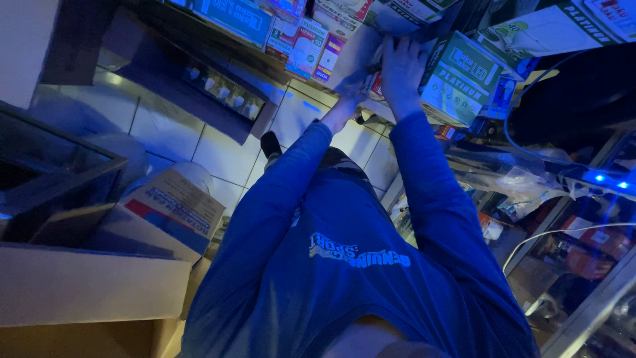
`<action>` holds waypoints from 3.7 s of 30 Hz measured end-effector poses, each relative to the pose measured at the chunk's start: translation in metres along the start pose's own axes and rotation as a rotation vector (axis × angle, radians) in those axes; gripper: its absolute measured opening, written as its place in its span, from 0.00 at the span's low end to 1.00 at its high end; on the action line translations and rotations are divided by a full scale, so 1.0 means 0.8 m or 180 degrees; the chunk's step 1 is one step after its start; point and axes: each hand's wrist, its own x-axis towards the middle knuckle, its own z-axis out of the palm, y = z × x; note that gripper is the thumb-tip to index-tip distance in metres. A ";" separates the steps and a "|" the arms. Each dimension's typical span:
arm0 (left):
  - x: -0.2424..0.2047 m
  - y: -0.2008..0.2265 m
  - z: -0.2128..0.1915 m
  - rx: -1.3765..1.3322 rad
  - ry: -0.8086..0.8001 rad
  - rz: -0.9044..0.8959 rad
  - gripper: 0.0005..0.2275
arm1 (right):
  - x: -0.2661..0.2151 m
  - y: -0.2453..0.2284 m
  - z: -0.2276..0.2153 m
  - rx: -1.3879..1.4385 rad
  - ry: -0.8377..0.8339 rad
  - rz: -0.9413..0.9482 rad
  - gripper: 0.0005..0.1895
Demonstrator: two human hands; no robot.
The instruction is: The person organizes various boxes of light bulbs on shelves and in storage bins, handling them one at a time and placing them into a long cardboard box.
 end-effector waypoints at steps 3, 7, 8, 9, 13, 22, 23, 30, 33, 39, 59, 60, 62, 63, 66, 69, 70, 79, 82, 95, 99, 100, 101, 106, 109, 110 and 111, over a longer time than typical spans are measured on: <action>-0.001 -0.003 0.001 0.0037 -0.0285 0.0184 0.31 | -0.001 0.001 0.031 -0.0164 -0.0547 -0.0019 0.18; -0.004 -0.008 0.001 0.0175 -0.0238 0.0148 0.32 | -0.015 -0.001 0.032 -0.0143 -0.0447 -0.0178 0.21; -0.005 -0.010 0.002 0.0258 -0.0223 0.0064 0.32 | -0.015 -0.002 0.027 -0.0118 -0.0491 -0.0146 0.21; -0.007 -0.012 0.003 0.0329 -0.0181 0.0078 0.32 | -0.013 -0.004 0.017 -0.0093 -0.0534 -0.0113 0.20; -0.009 -0.001 0.005 0.0357 -0.0155 0.0206 0.32 | -0.011 -0.016 -0.058 0.0481 -0.0231 0.0085 0.32; -0.035 0.032 -0.005 -0.0630 0.0561 0.1130 0.27 | -0.093 -0.056 -0.153 0.2024 0.0897 0.0578 0.43; -0.040 0.033 -0.005 -0.0824 0.0327 0.0878 0.29 | -0.104 -0.062 -0.141 0.2170 0.1022 0.0735 0.42; -0.086 0.069 0.027 0.0141 -0.0101 0.1492 0.30 | -0.145 -0.068 -0.092 0.2937 0.0957 0.1042 0.44; -0.089 0.089 -0.008 -0.0441 -0.0409 0.1325 0.29 | -0.139 -0.056 -0.127 0.2988 0.0609 0.1207 0.49; -0.090 0.096 -0.037 -0.1058 -0.1290 0.0888 0.29 | -0.085 0.014 -0.231 0.3065 -0.0158 -0.0402 0.53; -0.025 0.005 0.025 0.0146 -0.0085 -0.0367 0.21 | -0.018 -0.015 -0.007 0.0055 -0.0385 -0.0069 0.22; -0.023 0.005 0.029 0.0200 -0.0058 -0.0394 0.21 | -0.021 -0.012 0.005 -0.0045 -0.0321 -0.0144 0.22; -0.017 0.005 0.032 0.0314 -0.0013 -0.0452 0.20 | -0.023 -0.009 0.021 0.0023 -0.0635 -0.0072 0.25; -0.016 0.002 0.032 0.0371 0.0032 -0.0412 0.21 | -0.024 -0.008 0.024 0.0056 -0.0792 -0.0031 0.26; -0.011 -0.006 0.031 0.0459 0.0088 -0.0344 0.24 | -0.026 -0.006 0.024 0.0257 -0.0840 -0.0056 0.24; -0.007 -0.007 0.030 0.0422 0.0065 -0.0389 0.24 | -0.022 -0.014 0.005 0.0028 -0.0290 -0.0100 0.29; -0.009 -0.007 0.028 0.0454 0.0074 -0.0406 0.25 | -0.021 -0.017 -0.007 0.0132 -0.0165 -0.0110 0.30; -0.081 -0.019 -0.069 -0.0098 0.0416 0.0114 0.37 | -0.071 -0.077 -0.085 0.2249 0.0141 -0.0041 0.27; -0.104 -0.015 -0.099 -0.0374 0.0957 0.0323 0.38 | -0.078 -0.112 -0.026 0.3259 0.0084 0.0148 0.32; -0.056 0.064 -0.139 -0.0679 0.2198 0.1085 0.20 | -0.043 -0.207 0.061 0.5663 -0.1611 0.1908 0.48; -0.069 0.047 -0.149 -0.1092 0.1775 0.1081 0.18 | -0.051 -0.202 0.053 0.5491 -0.1564 0.1885 0.45; -0.080 0.042 -0.147 -0.1214 0.1701 0.1025 0.18 | -0.057 -0.195 0.050 0.5611 -0.1465 0.1858 0.45; -0.093 0.038 -0.144 -0.1336 0.1629 0.0968 0.17 | -0.066 -0.187 0.047 0.5730 -0.1363 0.1830 0.46; -0.169 0.037 -0.141 -0.1603 0.0455 0.0516 0.15 | -0.100 -0.141 0.009 0.5477 -0.0471 0.1004 0.47; -0.167 0.040 -0.135 -0.1557 0.0099 0.0514 0.17 | -0.113 -0.114 -0.053 0.5592 -0.0564 0.1092 0.55; -0.164 0.039 -0.133 -0.1543 -0.0017 0.0537 0.18 | -0.114 -0.107 -0.071 0.5571 -0.0620 0.0994 0.54; -0.157 0.039 -0.129 -0.1498 -0.0072 0.0414 0.19 | -0.113 -0.103 -0.087 0.5549 -0.0676 0.0896 0.54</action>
